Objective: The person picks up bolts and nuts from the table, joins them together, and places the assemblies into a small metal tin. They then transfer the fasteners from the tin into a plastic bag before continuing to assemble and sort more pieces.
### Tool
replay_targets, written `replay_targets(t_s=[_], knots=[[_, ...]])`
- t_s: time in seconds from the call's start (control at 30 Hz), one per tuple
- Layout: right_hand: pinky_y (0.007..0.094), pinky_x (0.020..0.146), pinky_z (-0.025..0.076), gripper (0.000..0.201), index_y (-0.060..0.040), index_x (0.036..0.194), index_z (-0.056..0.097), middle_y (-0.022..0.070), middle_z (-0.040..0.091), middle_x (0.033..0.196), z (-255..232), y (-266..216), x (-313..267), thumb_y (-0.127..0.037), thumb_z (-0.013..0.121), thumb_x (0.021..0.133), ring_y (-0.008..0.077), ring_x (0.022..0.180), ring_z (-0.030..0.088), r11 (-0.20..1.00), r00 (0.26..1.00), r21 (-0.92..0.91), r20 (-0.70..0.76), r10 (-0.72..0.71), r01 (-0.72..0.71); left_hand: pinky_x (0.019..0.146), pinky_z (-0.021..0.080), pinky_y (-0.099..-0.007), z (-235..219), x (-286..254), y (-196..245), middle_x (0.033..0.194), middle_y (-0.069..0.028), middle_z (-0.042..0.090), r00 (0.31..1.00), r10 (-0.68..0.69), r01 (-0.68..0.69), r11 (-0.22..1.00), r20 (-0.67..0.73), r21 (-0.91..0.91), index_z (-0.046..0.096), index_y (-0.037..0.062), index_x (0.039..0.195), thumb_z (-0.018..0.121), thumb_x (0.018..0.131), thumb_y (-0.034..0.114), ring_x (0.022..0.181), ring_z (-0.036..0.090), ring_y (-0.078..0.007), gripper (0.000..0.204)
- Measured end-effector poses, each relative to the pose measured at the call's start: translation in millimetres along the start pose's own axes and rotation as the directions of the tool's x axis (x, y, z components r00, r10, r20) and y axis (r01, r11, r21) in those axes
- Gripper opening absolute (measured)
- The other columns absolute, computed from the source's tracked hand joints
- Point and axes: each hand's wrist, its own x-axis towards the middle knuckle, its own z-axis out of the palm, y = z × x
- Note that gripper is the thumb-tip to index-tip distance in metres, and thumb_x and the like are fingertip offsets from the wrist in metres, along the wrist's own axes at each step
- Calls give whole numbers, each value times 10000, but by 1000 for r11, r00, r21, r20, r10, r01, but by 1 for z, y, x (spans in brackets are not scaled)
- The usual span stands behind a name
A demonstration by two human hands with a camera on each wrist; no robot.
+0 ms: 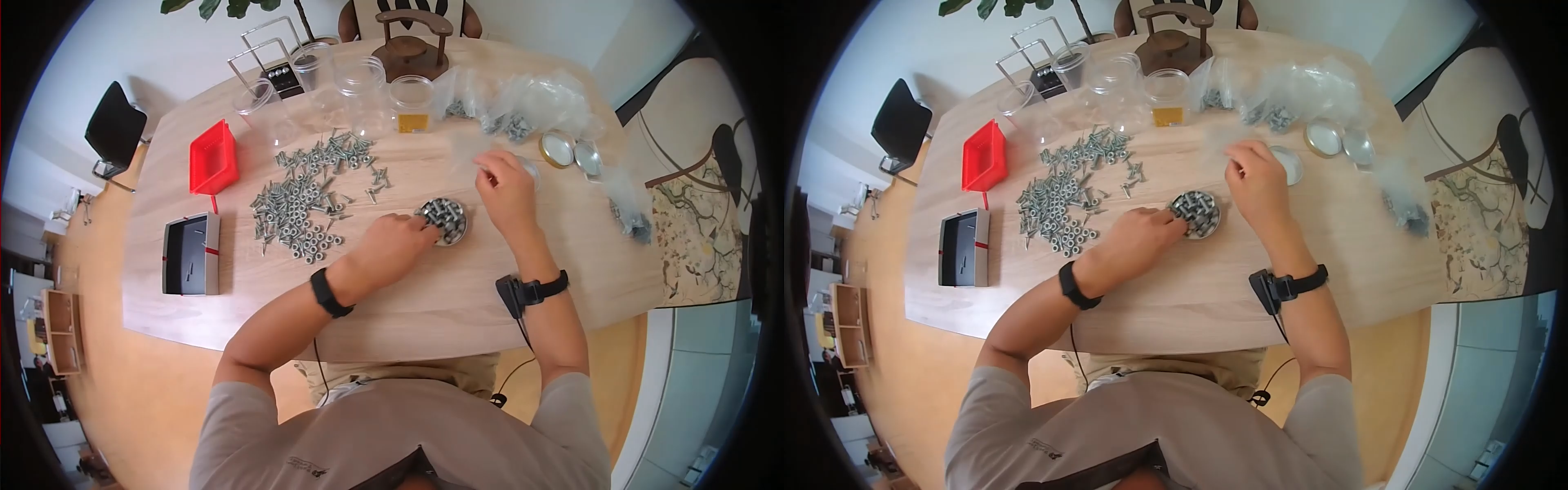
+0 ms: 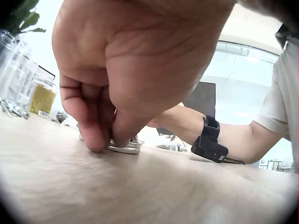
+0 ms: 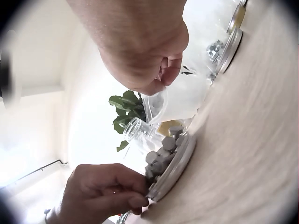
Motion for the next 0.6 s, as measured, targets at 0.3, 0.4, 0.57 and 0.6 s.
replay_targets(t_s=[0.3,0.4,0.57,0.6], knots=[[392,780,594,313,-53,1195,767,147,708,1127,36,-32,-30,16,702,896,320,875,727,988,946,115,318,60,-101,820,576,-461,-49,-39,-18,924,-123,699,986,-164,149,956,-37,-253,725,56,1072,765,938,173,890,709,-371,182],[374,758,602,318,-48,1211,754,141,703,1125,44,-31,-33,19,710,904,292,854,733,984,956,160,290,34,-84,852,574,-457,-47,-28,-16,972,-138,705,977,-198,184,970,-78,-157,743,46,1091,773,942,182,959,705,-369,204],[342,736,614,327,-39,1221,742,130,699,1112,44,-33,-34,34,733,902,242,837,738,962,962,231,259,87,-149,857,573,-458,-36,-23,-26,973,-123,709,981,-190,193,974,38,-120,750,64,1041,747,948,179,962,707,-357,147],[337,734,615,330,-38,1222,741,128,699,1108,44,-33,-34,36,737,901,235,836,739,958,963,239,252,98,-160,857,572,-459,-35,-22,-27,959,-115,709,980,-186,192,977,65,-89,744,68,1020,737,951,173,952,708,-350,125]])
